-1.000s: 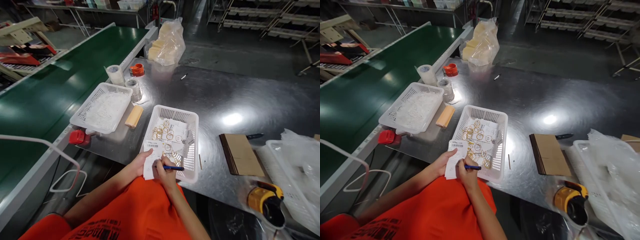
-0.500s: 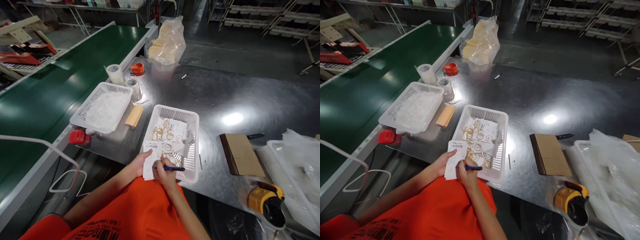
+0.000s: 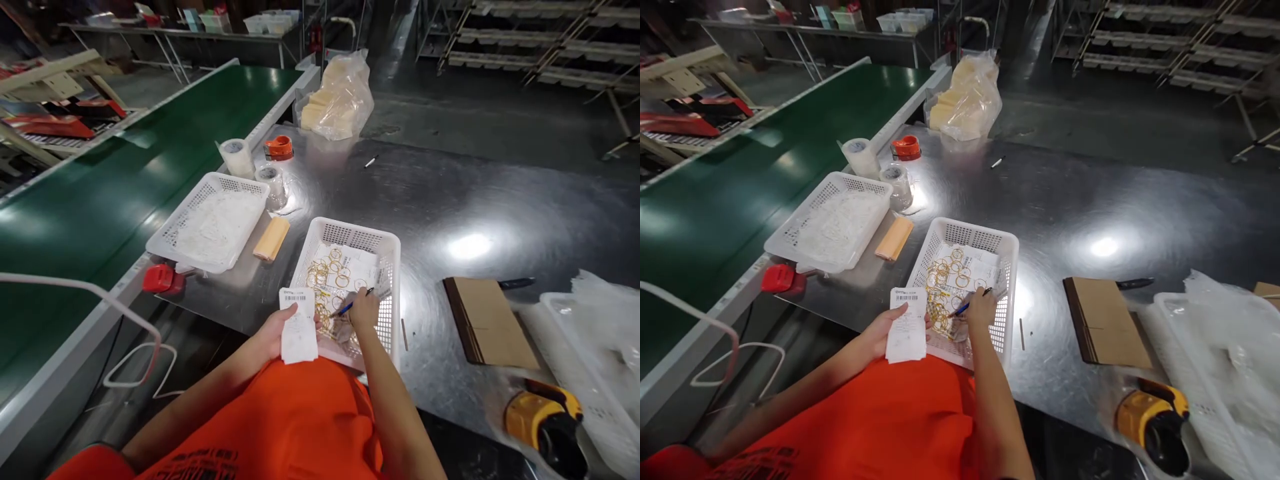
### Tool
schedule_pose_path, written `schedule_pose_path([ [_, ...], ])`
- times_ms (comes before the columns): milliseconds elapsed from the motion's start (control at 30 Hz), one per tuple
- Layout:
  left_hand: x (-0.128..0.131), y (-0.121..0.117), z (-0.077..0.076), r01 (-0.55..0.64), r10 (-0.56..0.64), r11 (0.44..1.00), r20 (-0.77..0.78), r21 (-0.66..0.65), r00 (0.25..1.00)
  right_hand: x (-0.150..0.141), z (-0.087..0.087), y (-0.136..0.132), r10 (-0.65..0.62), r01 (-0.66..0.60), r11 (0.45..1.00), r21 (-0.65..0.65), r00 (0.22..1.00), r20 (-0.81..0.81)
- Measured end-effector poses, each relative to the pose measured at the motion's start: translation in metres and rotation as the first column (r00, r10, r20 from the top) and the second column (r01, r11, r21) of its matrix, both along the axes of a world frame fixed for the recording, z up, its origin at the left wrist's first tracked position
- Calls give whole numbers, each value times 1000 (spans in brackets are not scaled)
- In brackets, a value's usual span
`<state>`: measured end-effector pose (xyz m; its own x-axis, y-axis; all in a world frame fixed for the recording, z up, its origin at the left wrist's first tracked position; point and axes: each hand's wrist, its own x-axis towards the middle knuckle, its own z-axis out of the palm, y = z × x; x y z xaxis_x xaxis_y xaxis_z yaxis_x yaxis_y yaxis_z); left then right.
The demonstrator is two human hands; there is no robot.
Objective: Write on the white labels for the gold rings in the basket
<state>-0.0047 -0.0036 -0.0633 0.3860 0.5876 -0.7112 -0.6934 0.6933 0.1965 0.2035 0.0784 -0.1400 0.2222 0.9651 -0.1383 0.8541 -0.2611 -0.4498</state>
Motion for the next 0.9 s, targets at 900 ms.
schedule_pose_path([
  [900, 16, 9, 7, 132, -139, 989, 129, 63, 982, -51, 80, -109, 6, 18, 1000, 20, 582, -813],
])
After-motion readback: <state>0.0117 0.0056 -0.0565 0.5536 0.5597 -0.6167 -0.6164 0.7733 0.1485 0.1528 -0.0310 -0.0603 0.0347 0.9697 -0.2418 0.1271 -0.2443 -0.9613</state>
